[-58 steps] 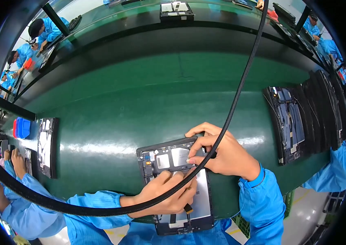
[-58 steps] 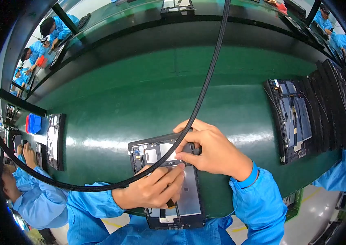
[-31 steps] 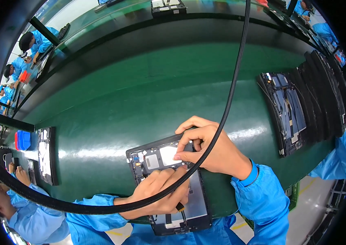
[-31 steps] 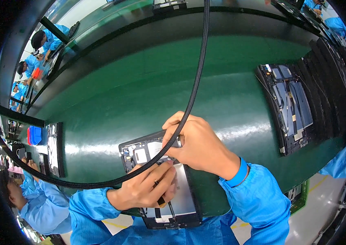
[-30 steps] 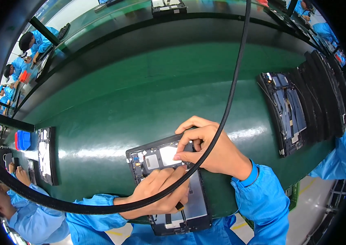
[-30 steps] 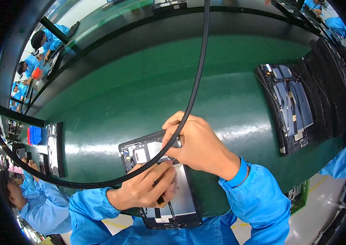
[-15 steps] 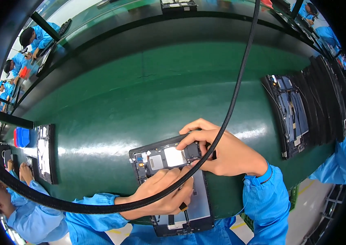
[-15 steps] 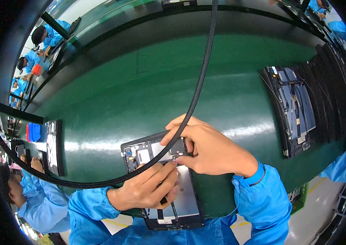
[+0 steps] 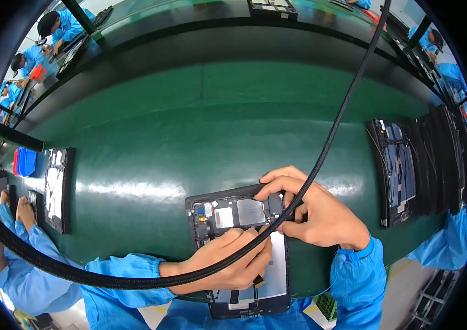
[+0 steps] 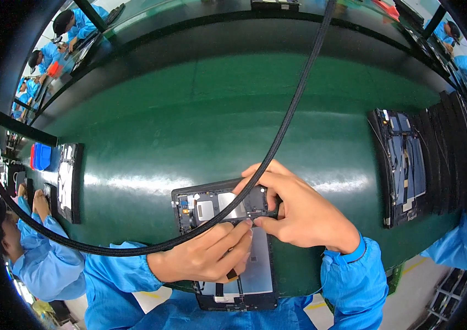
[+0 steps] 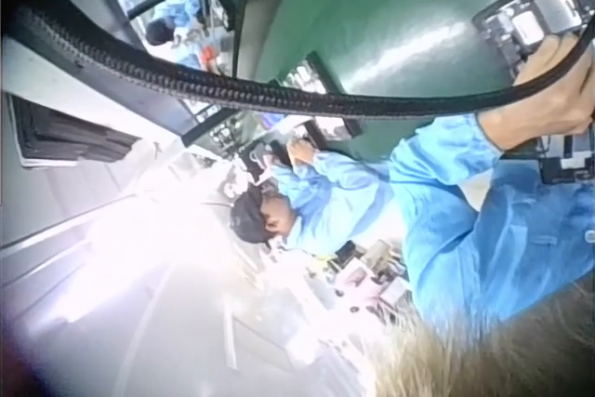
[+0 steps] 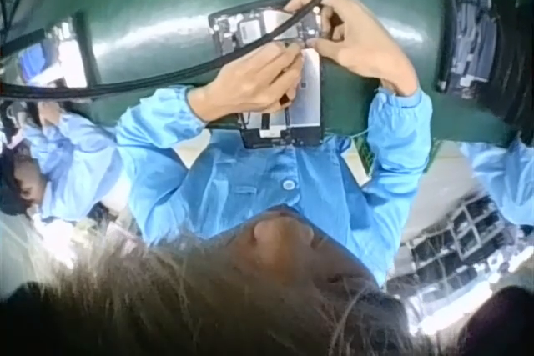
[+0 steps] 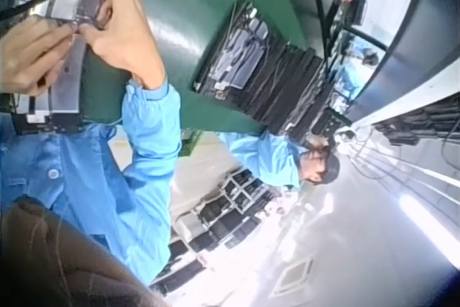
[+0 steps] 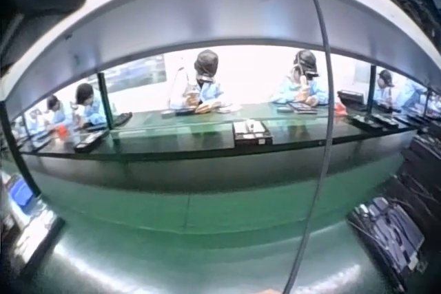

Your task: The person assembles a tablet or smartphone screen assembly by connecting internal ribbon cables and fastening components into the internal housing using an electric screwdriver.

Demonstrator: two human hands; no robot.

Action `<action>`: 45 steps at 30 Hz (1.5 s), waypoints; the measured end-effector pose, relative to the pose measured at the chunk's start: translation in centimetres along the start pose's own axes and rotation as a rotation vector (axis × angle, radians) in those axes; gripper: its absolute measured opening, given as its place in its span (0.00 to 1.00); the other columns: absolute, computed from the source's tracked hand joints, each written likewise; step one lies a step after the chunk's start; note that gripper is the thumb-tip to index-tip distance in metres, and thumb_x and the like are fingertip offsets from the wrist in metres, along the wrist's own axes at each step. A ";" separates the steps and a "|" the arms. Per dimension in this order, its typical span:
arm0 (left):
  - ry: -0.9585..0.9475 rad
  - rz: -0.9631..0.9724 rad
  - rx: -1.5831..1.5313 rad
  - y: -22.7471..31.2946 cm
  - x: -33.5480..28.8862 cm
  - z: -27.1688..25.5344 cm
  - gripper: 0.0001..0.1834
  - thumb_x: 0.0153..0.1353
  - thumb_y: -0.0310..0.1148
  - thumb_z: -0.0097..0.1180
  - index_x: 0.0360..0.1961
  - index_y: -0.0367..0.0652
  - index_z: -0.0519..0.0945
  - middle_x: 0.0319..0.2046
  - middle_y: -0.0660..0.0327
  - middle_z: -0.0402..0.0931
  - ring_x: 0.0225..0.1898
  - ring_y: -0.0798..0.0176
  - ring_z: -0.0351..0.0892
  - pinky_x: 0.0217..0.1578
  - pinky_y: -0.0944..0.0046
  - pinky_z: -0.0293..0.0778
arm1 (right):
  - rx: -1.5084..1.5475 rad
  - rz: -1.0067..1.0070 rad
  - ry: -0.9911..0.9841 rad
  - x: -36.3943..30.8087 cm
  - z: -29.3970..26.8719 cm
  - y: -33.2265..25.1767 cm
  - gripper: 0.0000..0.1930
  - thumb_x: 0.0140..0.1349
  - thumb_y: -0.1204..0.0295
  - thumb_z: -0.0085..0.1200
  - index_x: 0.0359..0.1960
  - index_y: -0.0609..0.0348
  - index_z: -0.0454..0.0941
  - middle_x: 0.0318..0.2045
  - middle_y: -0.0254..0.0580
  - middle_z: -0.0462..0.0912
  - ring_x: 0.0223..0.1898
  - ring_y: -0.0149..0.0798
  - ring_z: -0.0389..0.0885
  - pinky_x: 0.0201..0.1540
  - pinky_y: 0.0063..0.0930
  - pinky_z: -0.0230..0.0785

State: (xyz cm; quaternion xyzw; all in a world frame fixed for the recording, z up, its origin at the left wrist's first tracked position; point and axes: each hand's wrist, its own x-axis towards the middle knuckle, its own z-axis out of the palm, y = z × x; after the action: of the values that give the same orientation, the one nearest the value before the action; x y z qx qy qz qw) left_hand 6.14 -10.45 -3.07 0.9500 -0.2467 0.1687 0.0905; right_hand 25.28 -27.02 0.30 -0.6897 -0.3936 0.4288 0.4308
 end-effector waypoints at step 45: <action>0.166 0.270 -0.207 -1.6 -11.3 -3.1 0.12 0.62 0.36 0.63 0.40 0.40 0.91 0.46 0.60 0.87 0.42 0.60 0.86 0.45 0.60 0.83 | -0.620 -0.598 -0.135 -0.4 10.6 -1.8 0.08 0.58 0.69 0.71 0.36 0.55 0.87 0.65 0.48 0.79 0.71 0.59 0.72 0.70 0.58 0.61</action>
State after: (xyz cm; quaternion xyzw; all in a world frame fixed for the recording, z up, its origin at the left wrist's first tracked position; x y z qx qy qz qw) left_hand -3.15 -3.31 -4.47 0.8767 -0.3796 0.2307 0.1845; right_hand 15.04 -24.07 -0.71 -0.6126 -0.7133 0.1909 0.2820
